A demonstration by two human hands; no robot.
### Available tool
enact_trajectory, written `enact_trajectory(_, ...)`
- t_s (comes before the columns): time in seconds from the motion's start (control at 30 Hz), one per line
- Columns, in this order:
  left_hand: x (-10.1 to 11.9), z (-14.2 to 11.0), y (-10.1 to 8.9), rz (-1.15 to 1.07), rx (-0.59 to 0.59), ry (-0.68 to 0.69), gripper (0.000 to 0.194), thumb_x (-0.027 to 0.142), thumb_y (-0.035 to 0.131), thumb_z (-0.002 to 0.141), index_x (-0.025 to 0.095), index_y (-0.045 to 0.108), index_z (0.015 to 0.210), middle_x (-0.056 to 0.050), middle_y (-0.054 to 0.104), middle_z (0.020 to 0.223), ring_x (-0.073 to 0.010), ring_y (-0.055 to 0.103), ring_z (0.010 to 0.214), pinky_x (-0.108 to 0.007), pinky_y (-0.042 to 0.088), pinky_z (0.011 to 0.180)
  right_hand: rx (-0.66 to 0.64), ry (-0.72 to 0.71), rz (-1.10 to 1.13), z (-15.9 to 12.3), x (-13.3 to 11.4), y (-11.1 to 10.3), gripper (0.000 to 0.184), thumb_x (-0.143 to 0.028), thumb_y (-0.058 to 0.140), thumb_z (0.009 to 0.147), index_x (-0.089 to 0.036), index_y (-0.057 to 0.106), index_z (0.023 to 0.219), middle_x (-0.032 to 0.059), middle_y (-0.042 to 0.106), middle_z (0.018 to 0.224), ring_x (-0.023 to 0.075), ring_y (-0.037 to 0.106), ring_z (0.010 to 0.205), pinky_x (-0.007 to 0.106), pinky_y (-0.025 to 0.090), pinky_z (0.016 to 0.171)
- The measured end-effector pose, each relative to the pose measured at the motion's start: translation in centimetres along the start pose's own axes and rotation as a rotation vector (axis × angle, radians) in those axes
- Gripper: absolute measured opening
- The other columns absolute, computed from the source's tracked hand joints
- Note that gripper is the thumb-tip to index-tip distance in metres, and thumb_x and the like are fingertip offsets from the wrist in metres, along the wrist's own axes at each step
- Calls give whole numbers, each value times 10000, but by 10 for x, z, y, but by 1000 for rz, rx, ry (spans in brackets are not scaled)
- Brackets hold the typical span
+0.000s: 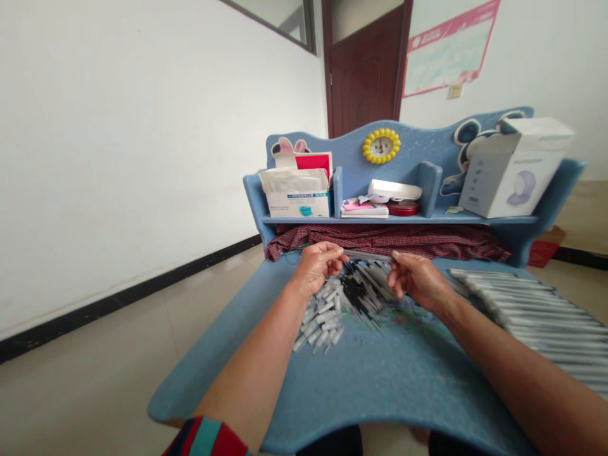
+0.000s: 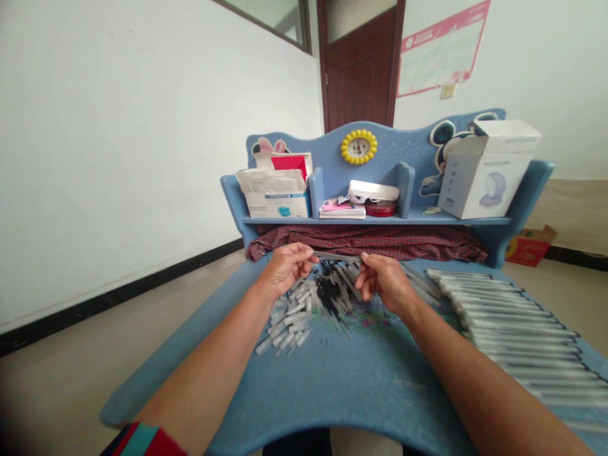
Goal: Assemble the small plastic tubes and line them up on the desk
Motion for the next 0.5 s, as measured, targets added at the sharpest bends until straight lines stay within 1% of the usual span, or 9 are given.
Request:
enact_trajectory(0.07,1,-1,3,2,-32,6,158,196,673,632,122,550,698,-45,652,638,-55,500,399,-163,360,389,25,-19,43,1,-1,-2,301,-443,578,766,-168,502,667,51,647,513,138,519,298,215,356,286)
enact_trajectory(0.17,-1,-2,5,-2,-49,-6,164,179,674,623,123,559,726,-53,663,663,-60,512,412,-164,369,395,53,-62,122,2,-4,-3,329,-479,573,767,-161,535,693,47,653,534,132,527,317,220,381,306)
enact_trajectory(0.33,-6,-4,10,29,-59,-36,166,174,672,624,122,559,734,-63,668,682,-62,516,415,-170,384,408,45,-146,257,1,-12,-2,308,-471,592,763,-167,586,807,53,691,641,120,577,399,212,442,379)
enact_trajectory(0.43,-9,-7,16,84,-101,-59,169,189,667,630,131,554,742,-62,669,700,-71,532,432,-182,401,428,18,-195,296,0,-17,-1,242,-357,678,713,-180,594,855,45,709,732,116,614,477,204,477,445)
enact_trajectory(0.5,-11,-8,21,160,-159,-72,166,202,655,637,140,554,753,-60,670,714,-82,545,444,-185,396,427,-4,-199,283,-1,-17,0,221,-268,707,684,-187,588,852,27,706,724,113,614,478,202,478,450)
Point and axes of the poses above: each hand's wrist, its own z-axis towards the middle knuckle, its own y-axis out of the palm, x = y × z, the point moved 7 cm from there along z, towards the middle knuckle
